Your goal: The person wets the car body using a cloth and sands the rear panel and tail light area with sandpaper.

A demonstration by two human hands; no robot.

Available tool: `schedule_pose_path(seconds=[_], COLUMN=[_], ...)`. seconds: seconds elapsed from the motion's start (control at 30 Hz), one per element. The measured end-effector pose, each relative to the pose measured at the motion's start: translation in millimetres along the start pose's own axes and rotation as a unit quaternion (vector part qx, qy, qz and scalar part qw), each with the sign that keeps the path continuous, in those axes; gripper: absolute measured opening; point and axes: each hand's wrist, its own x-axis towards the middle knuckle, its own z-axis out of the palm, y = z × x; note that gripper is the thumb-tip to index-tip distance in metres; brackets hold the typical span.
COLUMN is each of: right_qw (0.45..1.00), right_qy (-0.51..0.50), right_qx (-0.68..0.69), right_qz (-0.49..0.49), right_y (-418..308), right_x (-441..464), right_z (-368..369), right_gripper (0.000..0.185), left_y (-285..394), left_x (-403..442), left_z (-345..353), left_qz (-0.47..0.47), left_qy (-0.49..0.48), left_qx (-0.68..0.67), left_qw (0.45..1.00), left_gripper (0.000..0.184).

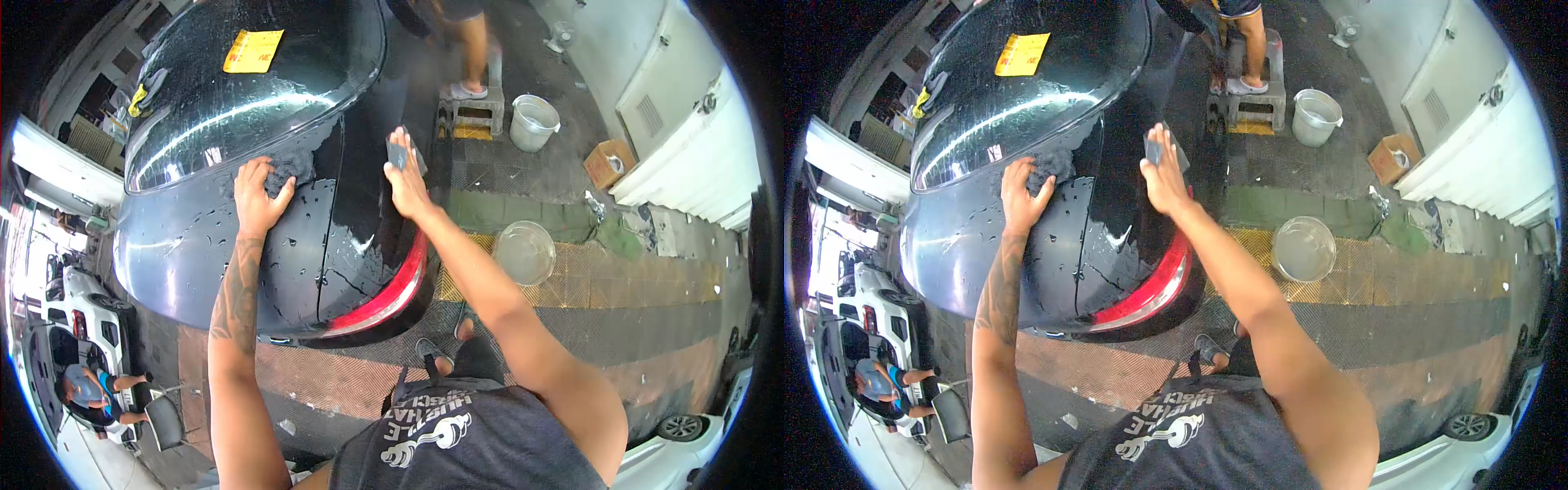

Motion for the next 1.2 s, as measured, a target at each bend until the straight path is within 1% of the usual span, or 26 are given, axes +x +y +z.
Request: schedule_pose_path(seconds=[0.03, 0.07, 0.13, 0.17, 0.23, 0.27, 0.3, 0.37, 0.43, 0.5, 0.57, 0.63, 0.67, 0.7, 0.73, 0.8, 0.83, 0.9, 0.97, 1.0, 1.03, 1.07, 1.1, 1.13, 1.17, 1.2], right_qw=[1.0, 0.998, 0.995, 0.991, 0.994, 0.997, 1.0, 0.998, 0.999, 0.999, 0.999, 0.999, 0.994, 0.987, 0.979, 0.98, 0.997, 0.993, 0.998, 0.992, 0.969, 0.965, 0.96, 0.971, 0.984, 0.991], right_qy=[0.013, 0.002, -0.052, -0.075, -0.06, -0.042, -0.002, 0.022, 0.019, -0.014, -0.019, 0.041, 0.063, 0.07, 0.03, 0.012, 0.044, -0.005, 0.028, 0.075, 0.046, 0.077, 0.11, 0.099, 0.087, 0.045], right_qx=[-0.005, -0.025, 0.07, 0.102, 0.011, 0.054, 0.004, -0.026, -0.035, 0.029, 0.038, -0.016, -0.004, 0.003, 0.044, 0.041, -0.03, 0.107, 0.032, 0.039, 0.088, 0.084, 0.081, 0.083, 0.011, 0.018], right_qz=[0.004, -0.054, -0.053, -0.045, -0.088, -0.032, -0.013, 0.044, 0.029, -0.015, -0.034, 0.013, 0.09, 0.142, 0.198, 0.196, 0.057, 0.042, 0.054, 0.098, 0.224, 0.235, 0.244, 0.2, 0.156, 0.122], right_y=[-13, -38, -75, -73, -47, -40, -12, 12, -28, -75, -69, -41, -20, 3, -10, -54, -66, -79, -57, -26, -19, 5, 20, 6, -20, -43], right_x=[-13, -47, -116, -137, -103, -70, -38, -7, -50, -112, -126, -71, -37, -9, -8, -35, -81, -121, -86, -52, -16, 1, 10, -6, -39, -79], right_z=[4, 4, 8, 10, 4, -4, -4, 0, 6, 8, 11, 5, 3, 1, -10, -5, 16, 19, 8, 6, -18, -17, -10, -4, 4, 14], right_gripper=[0.068, 0.067, 0.073, 0.075, 0.072, 0.068, 0.066, 0.066, 0.068, 0.07, 0.069, 0.068, 0.068, 0.071, 0.073, 0.079, 0.08, 0.078, 0.073, 0.069, 0.068, 0.069, 0.069, 0.072, 0.077, 0.081], left_y=[-3, -7, 1, 2, 3, 1, 0, 2, 0, -1, -5, -6, -5, -6, -4, -6, -5, -1, -1, -2, -4, -3, -4, -6, -7, -6], left_x=[1, 2, 2, 3, 2, 2, 2, -2, 1, -2, -1, 1, 0, 0, -2, 2, 0, 4, 1, 1, 0, -1, 0, 3, 3, 0], left_z=[0, 3, -2, -2, -4, -4, -3, -2, -1, 1, 5, 1, 2, 2, 2, 2, 3, 3, 1, 2, 2, 3, 2, 1, 2, 3], left_qz=[0.004, 0.017, 0.008, 0.007, 0.004, 0.001, 0.0, -0.005, 0.0, 0.0, 0.034, 0.028, 0.018, 0.021, 0.016, 0.021, 0.02, 0.023, 0.022, 0.028, 0.025, 0.02, 0.018, 0.026, 0.025, 0.018], left_qy=[0.003, 0.011, -0.002, 0.001, -0.005, -0.006, -0.007, -0.011, -0.005, -0.008, 0.03, 0.016, 0.005, 0.008, 0.008, 0.005, 0.007, 0.0, 0.004, 0.008, 0.004, 0.001, -0.002, -0.005, -0.007, -0.009], left_qx=[0.003, -0.003, -0.009, -0.007, -0.012, -0.011, -0.007, -0.004, -0.005, -0.003, -0.003, -0.004, -0.007, -0.009, -0.005, -0.001, 0.0, -0.008, -0.007, -0.005, -0.001, -0.002, -0.002, -0.005, -0.004, -0.002], left_qw=[1.0, 1.0, 1.0, 1.0, 1.0, 1.0, 1.0, 1.0, 1.0, 1.0, 0.999, 0.999, 1.0, 1.0, 1.0, 1.0, 1.0, 1.0, 1.0, 1.0, 1.0, 1.0, 1.0, 1.0, 1.0, 1.0], left_gripper=[0.035, 0.035, 0.034, 0.034, 0.034, 0.034, 0.034, 0.034, 0.034, 0.034, 0.035, 0.035, 0.035, 0.036, 0.035, 0.034, 0.034, 0.033, 0.032, 0.032, 0.032, 0.032, 0.032, 0.032, 0.032, 0.032])
